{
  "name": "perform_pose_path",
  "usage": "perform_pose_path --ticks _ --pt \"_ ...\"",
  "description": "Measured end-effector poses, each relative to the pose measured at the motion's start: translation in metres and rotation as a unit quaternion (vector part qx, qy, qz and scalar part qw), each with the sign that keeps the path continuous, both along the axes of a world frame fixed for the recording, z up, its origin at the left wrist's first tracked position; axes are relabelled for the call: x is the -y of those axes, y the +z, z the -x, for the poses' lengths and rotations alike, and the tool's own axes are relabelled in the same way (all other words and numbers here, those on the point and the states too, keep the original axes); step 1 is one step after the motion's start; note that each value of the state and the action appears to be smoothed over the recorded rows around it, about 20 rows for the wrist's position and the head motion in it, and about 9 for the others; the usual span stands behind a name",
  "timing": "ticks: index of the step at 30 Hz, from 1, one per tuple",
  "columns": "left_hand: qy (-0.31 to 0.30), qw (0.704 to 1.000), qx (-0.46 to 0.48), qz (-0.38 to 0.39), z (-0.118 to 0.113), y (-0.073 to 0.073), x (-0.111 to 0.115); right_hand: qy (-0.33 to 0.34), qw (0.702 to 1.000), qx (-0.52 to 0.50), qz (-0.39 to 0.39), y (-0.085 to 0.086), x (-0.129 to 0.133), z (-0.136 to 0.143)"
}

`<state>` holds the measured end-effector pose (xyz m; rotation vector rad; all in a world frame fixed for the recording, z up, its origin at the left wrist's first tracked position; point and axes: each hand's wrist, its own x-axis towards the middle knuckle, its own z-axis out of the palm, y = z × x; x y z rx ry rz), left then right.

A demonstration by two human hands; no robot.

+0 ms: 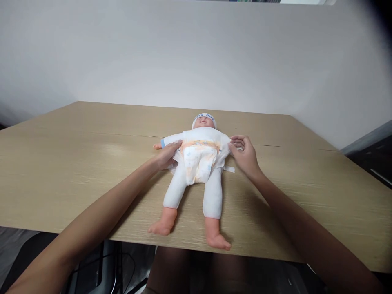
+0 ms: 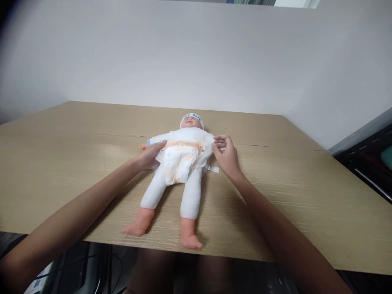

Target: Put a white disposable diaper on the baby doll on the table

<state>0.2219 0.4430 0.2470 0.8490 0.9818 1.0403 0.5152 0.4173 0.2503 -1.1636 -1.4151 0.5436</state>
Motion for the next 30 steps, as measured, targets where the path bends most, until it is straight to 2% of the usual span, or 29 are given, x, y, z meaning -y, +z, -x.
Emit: perform_pose_path --ticks 2,3,5,8,14,17,19,25,30 --pt "0.001 1.0 -0.002 -0.002 0.0 0.001 0.001 -0.043 0.991 0.081 -0.095 -0.001 0.011 0.01" --pt "0.001 1.0 -0.002 -0.003 0.0 0.001 0.001 -0.032 0.984 0.116 -0.128 0.0 0.017 0.016" --pt "0.002 1.0 -0.001 -0.004 0.0 0.001 0.0 0.04 0.974 0.164 -0.154 0.004 0.028 0.024" --pt "-0.001 1.0 0.002 -0.005 0.0 0.0 -0.001 0.132 0.964 0.192 -0.126 0.006 0.034 0.027" --pt "-0.005 1.0 0.014 -0.011 0.001 -0.004 -0.003 0.186 0.937 0.253 -0.155 0.0 0.018 0.0" --pt "-0.015 1.0 0.014 -0.013 0.002 -0.004 -0.002 0.221 0.928 0.271 -0.127 -0.004 0.014 -0.007" --pt "-0.017 1.0 0.012 -0.013 0.002 -0.003 -0.002 0.226 0.934 0.255 -0.11 -0.006 0.014 -0.005" --pt "-0.007 1.0 0.004 -0.002 0.001 -0.002 -0.001 0.187 0.958 0.19 -0.11 -0.011 0.017 0.009" --pt "-0.012 1.0 -0.001 -0.005 0.002 0.0 -0.002 0.214 0.936 0.261 -0.097 -0.016 0.015 0.008"
